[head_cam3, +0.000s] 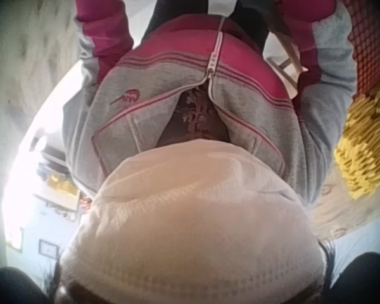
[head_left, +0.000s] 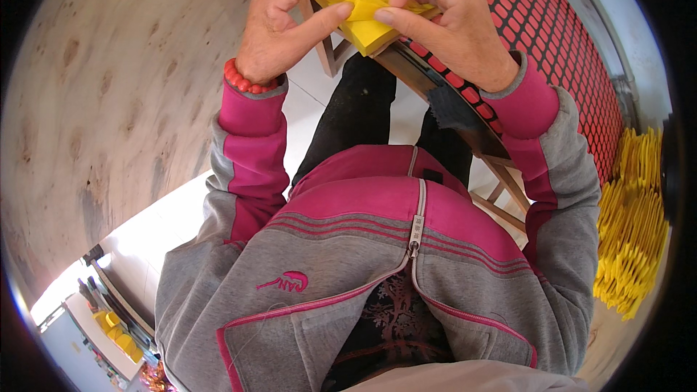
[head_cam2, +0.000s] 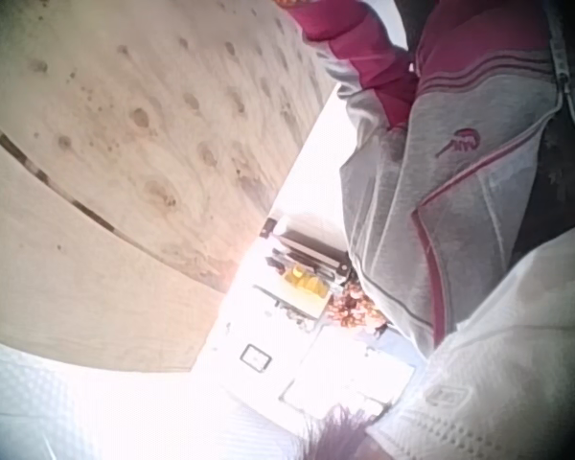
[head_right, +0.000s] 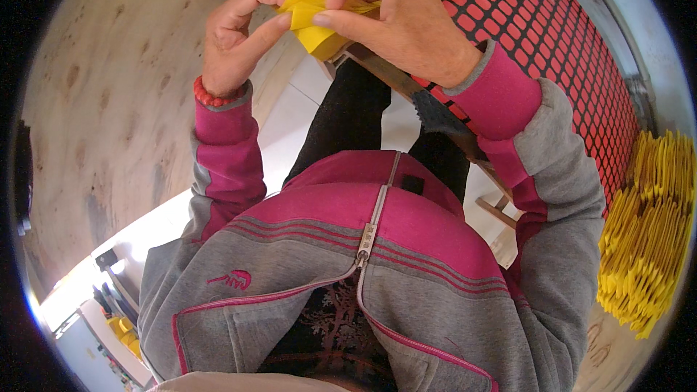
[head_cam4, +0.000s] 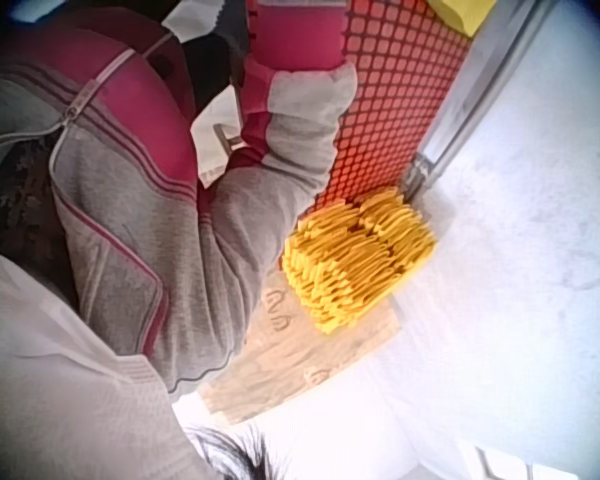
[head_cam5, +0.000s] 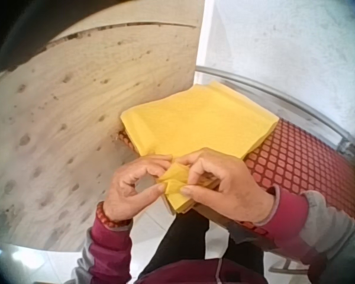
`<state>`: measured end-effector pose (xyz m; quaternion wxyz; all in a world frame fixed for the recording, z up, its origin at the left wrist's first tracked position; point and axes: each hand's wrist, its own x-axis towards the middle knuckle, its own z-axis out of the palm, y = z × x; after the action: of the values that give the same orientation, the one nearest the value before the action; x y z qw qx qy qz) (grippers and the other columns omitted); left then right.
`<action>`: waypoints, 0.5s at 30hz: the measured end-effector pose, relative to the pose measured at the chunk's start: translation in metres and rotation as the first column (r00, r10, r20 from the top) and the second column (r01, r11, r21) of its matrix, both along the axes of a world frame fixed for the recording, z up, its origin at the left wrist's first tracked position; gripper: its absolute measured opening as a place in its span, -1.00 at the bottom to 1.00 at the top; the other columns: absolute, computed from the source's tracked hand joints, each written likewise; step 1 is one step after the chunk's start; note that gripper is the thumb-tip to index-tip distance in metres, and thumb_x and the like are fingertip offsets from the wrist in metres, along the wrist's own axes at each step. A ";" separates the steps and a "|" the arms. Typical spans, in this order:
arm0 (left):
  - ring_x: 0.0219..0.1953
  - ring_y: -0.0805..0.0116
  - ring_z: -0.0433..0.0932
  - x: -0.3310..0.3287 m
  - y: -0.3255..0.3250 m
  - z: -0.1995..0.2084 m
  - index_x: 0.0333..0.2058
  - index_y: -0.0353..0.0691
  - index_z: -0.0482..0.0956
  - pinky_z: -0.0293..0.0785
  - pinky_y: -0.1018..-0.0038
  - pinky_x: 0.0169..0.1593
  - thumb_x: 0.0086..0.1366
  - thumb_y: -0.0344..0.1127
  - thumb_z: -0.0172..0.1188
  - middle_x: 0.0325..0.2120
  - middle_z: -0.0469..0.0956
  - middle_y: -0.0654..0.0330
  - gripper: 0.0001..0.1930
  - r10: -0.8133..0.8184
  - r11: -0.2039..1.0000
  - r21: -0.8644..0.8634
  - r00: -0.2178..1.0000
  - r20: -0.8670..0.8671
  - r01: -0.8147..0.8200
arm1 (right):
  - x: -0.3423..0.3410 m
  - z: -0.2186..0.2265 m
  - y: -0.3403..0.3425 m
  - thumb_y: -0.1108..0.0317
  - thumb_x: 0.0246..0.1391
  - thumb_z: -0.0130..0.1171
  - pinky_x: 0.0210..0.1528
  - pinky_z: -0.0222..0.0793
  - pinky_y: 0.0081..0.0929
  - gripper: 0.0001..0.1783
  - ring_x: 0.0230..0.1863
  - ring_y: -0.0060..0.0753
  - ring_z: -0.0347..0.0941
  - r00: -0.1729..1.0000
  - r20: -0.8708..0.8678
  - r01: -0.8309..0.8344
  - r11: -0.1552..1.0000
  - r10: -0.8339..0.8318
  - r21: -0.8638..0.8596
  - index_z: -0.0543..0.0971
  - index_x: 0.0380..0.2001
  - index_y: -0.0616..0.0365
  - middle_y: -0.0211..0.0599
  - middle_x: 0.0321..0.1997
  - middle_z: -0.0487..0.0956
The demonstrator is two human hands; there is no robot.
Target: The person folds yellow paper sheets by hand on a patterned table, pressing the creases and stacking the folded sheets into a growing pile. The person repeats this process for multiple sheets throughout the clip.
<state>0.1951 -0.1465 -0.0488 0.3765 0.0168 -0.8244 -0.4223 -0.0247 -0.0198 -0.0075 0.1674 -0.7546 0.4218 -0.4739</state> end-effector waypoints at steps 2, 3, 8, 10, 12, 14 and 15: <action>0.26 0.11 0.47 0.000 0.000 0.000 -0.13 -0.35 0.60 0.27 0.25 0.34 0.33 -0.60 0.17 0.06 0.61 0.00 -0.84 0.006 1.000 0.007 1.000 -0.017 -0.006 | -0.001 -0.001 -0.001 0.41 0.13 0.40 -0.01 0.47 -0.45 -0.80 -0.06 -0.27 0.60 1.000 -0.008 -0.010 0.999 0.009 -0.037 0.54 -0.34 0.22 0.03 -0.02 0.64; 0.26 0.11 0.47 0.000 0.001 0.000 -0.14 -0.35 0.61 0.28 0.25 0.34 0.34 -0.59 0.17 0.05 0.61 0.00 -0.85 0.008 1.000 0.010 1.000 -0.025 -0.008 | -0.001 -0.001 -0.001 0.41 0.13 0.40 0.00 0.47 -0.45 -0.80 -0.05 -0.26 0.60 1.000 -0.012 -0.014 0.998 0.014 -0.056 0.54 -0.34 0.22 0.04 -0.02 0.64; 0.25 0.12 0.48 0.000 -0.001 -0.001 -0.17 -0.35 0.61 0.31 0.28 0.31 0.38 -0.55 0.15 0.02 0.63 0.02 -0.90 -0.020 1.000 0.012 1.000 -0.019 0.021 | -0.002 0.001 0.002 0.41 0.15 0.38 0.01 0.47 -0.44 -0.82 -0.04 -0.28 0.60 1.000 -0.023 0.015 1.000 -0.014 0.023 0.55 -0.34 0.23 0.05 0.00 0.64; 0.25 0.14 0.48 0.000 -0.001 -0.001 -0.18 -0.35 0.61 0.31 0.29 0.31 0.39 -0.53 0.16 0.03 0.62 0.02 -0.91 -0.011 1.000 0.029 1.000 -0.012 0.012 | 0.001 0.003 0.003 0.41 0.17 0.37 0.02 0.47 -0.45 -0.82 -0.05 -0.33 0.59 1.000 0.011 0.002 0.999 -0.003 0.044 0.55 -0.33 0.24 0.04 0.01 0.64; 0.24 0.17 0.48 -0.002 0.002 0.000 -0.17 -0.35 0.60 0.31 0.31 0.30 0.40 -0.52 0.17 0.04 0.62 0.02 -0.91 0.012 0.999 0.040 1.000 -0.003 -0.012 | 0.004 0.007 0.005 0.42 0.20 0.35 0.02 0.47 -0.47 -0.83 -0.06 -0.42 0.57 0.999 0.037 -0.013 0.998 0.011 0.056 0.55 -0.31 0.26 0.01 0.01 0.64; 0.16 0.26 0.52 -0.004 0.007 0.001 -0.17 -0.33 0.60 0.34 0.38 0.26 0.42 -0.51 0.16 -0.01 0.62 0.08 -0.92 0.037 0.997 0.063 0.999 -0.039 -0.034 | 0.005 0.010 0.008 0.42 0.22 0.33 0.00 0.47 -0.53 -0.83 -0.08 -0.51 0.55 0.986 0.165 -0.020 0.982 -0.011 0.187 0.54 -0.27 0.28 -0.06 0.01 0.64; 0.12 0.31 0.54 -0.006 0.010 0.001 -0.17 -0.32 0.59 0.35 0.41 0.23 0.42 -0.51 0.16 -0.03 0.62 0.11 -0.93 0.041 0.996 0.079 0.998 -0.056 -0.036 | 0.004 0.012 0.010 0.42 0.24 0.31 -0.01 0.47 -0.56 -0.82 -0.09 -0.55 0.54 0.973 0.227 -0.022 0.967 -0.038 0.253 0.54 -0.25 0.30 -0.10 0.00 0.64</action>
<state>0.1890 -0.1362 -0.0474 0.4072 0.0350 -0.7957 -0.4469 -0.0204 -0.0097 0.0050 0.3084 -0.6653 0.4599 -0.5008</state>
